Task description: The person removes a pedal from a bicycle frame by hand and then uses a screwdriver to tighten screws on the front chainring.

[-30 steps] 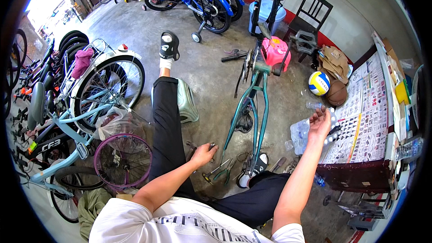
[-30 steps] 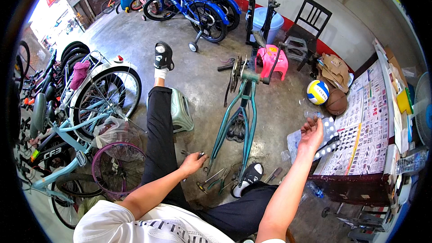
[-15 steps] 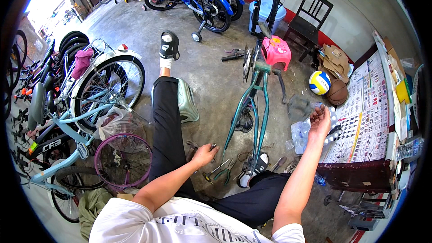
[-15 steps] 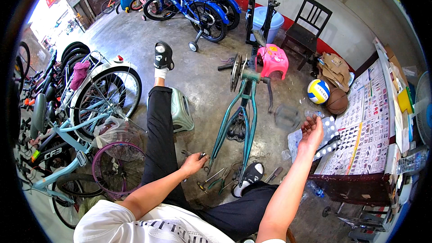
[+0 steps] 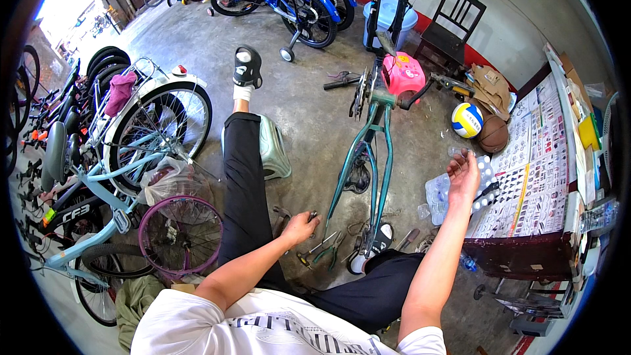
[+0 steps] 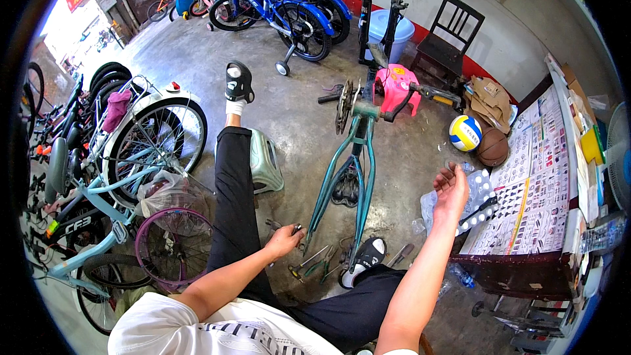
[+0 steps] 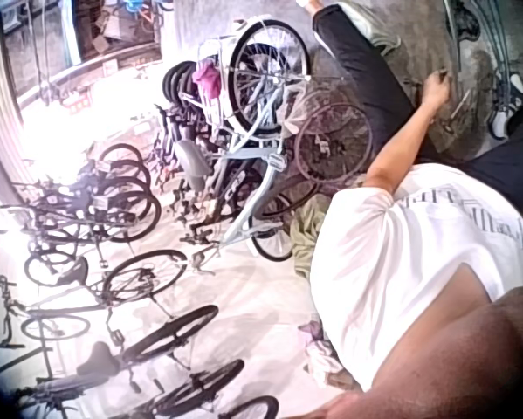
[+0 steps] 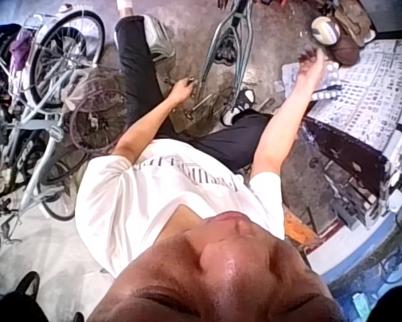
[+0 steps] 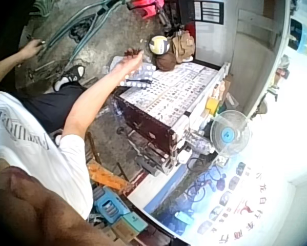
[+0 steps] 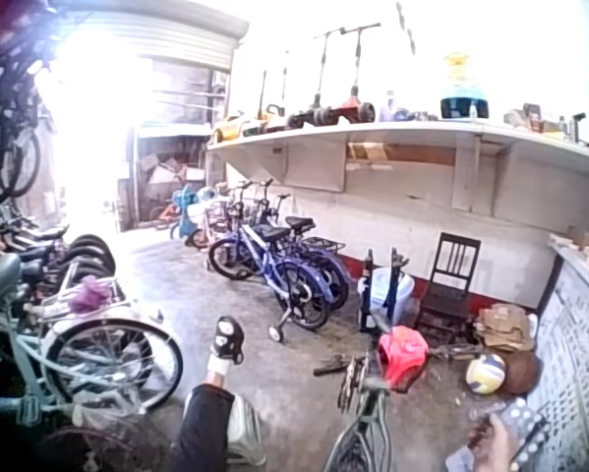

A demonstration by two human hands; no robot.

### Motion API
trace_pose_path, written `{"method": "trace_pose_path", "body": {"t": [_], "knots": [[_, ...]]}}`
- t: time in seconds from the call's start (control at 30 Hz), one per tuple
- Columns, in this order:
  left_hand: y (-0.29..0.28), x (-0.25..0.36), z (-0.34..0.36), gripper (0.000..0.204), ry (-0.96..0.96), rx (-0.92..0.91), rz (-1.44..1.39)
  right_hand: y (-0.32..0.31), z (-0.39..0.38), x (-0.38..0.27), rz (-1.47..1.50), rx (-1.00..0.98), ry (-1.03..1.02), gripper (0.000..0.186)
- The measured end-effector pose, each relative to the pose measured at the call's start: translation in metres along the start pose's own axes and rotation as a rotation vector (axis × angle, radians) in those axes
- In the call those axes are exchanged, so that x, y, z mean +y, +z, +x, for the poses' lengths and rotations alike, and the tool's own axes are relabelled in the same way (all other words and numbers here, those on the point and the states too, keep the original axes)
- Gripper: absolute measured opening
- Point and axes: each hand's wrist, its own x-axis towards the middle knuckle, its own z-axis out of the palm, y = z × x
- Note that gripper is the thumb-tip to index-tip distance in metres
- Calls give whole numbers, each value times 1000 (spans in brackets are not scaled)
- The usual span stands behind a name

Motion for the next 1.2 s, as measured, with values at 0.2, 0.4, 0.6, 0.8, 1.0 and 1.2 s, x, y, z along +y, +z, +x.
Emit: {"method": "trace_pose_path", "body": {"t": [0.2, 0.4, 0.6, 0.8, 1.0, 1.2], "knots": [[1, -1, -1, 38, 17, -1, -37, 15, -16, -9, 55, -144, 68, 57], [1, -3, 2, 39, -25, -17, -4, 25, -22, -4, 257, -252, 251, 90], [0, 3, 0, 38, -42, -8, 1, 42, -26, 10, 372, 77, 411, 93], [1, -24, 8, 37, -5, 51, 0, 50, -47, -6, 650, -655, 64, 87], [-3, -7, -2, 36, -25, 31, 30, 51, -52, -17, 767, -103, 48, 85], [2, -10, 2, 39, -11, -11, -22, 40, -46, -16, 650, -89, -26, 81]]}}
